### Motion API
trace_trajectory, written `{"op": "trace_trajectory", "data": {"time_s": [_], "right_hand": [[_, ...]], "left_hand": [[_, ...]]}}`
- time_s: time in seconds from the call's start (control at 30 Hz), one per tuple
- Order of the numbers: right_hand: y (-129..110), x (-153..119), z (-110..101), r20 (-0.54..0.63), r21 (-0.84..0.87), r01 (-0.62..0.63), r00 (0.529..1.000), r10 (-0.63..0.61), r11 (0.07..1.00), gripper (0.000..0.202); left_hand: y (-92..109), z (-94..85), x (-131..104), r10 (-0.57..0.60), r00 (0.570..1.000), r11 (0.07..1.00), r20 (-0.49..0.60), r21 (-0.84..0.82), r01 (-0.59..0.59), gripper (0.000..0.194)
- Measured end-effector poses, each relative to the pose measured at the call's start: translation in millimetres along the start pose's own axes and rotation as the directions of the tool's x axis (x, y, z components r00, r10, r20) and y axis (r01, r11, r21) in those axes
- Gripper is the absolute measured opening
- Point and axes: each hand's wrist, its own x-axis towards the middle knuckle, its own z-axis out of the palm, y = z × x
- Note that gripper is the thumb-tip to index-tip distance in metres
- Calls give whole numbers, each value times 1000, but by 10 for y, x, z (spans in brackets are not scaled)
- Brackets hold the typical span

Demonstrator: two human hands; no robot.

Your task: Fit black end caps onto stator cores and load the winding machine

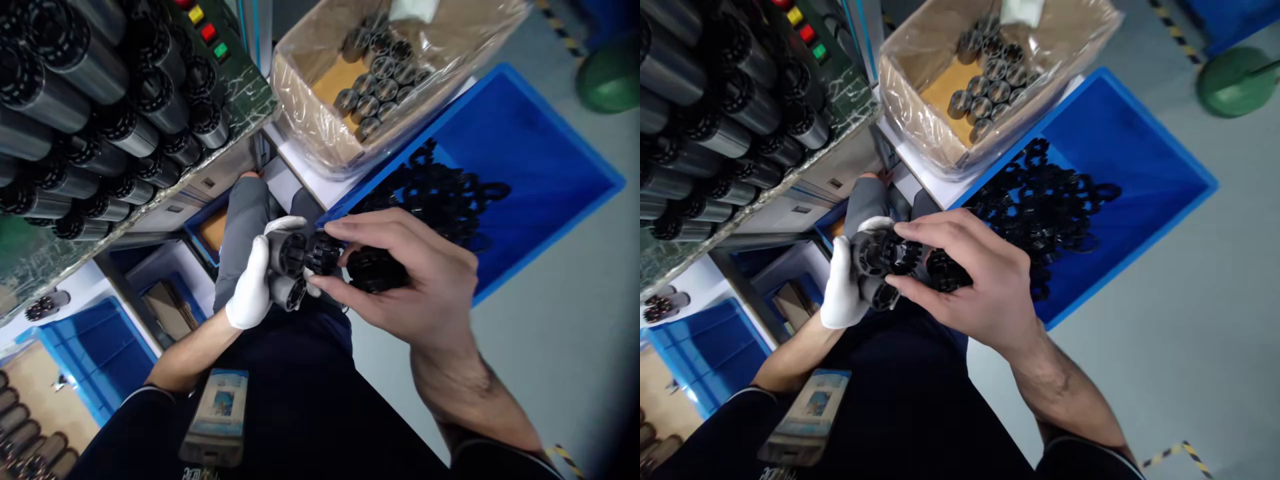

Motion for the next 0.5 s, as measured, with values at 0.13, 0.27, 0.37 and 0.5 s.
{"op": "trace_trajectory", "data": {"time_s": [0.13,0.27,0.37,0.5], "right_hand": [[57,3,45,35,7,-39,999,39,999,54],[88,-5,45,66,23,-48,997,46,999,54],[81,-3,58,68,36,-61,996,58,997,54],[80,-29,124,55,50,-63,997,60,997,53]], "left_hand": [[-31,-53,63,132,989,989,63,58,-136,59],[-35,-57,99,177,978,979,110,80,-186,51],[-19,-40,88,188,973,973,133,109,-203,46],[-12,-47,61,220,963,954,155,172,-246,46]]}}
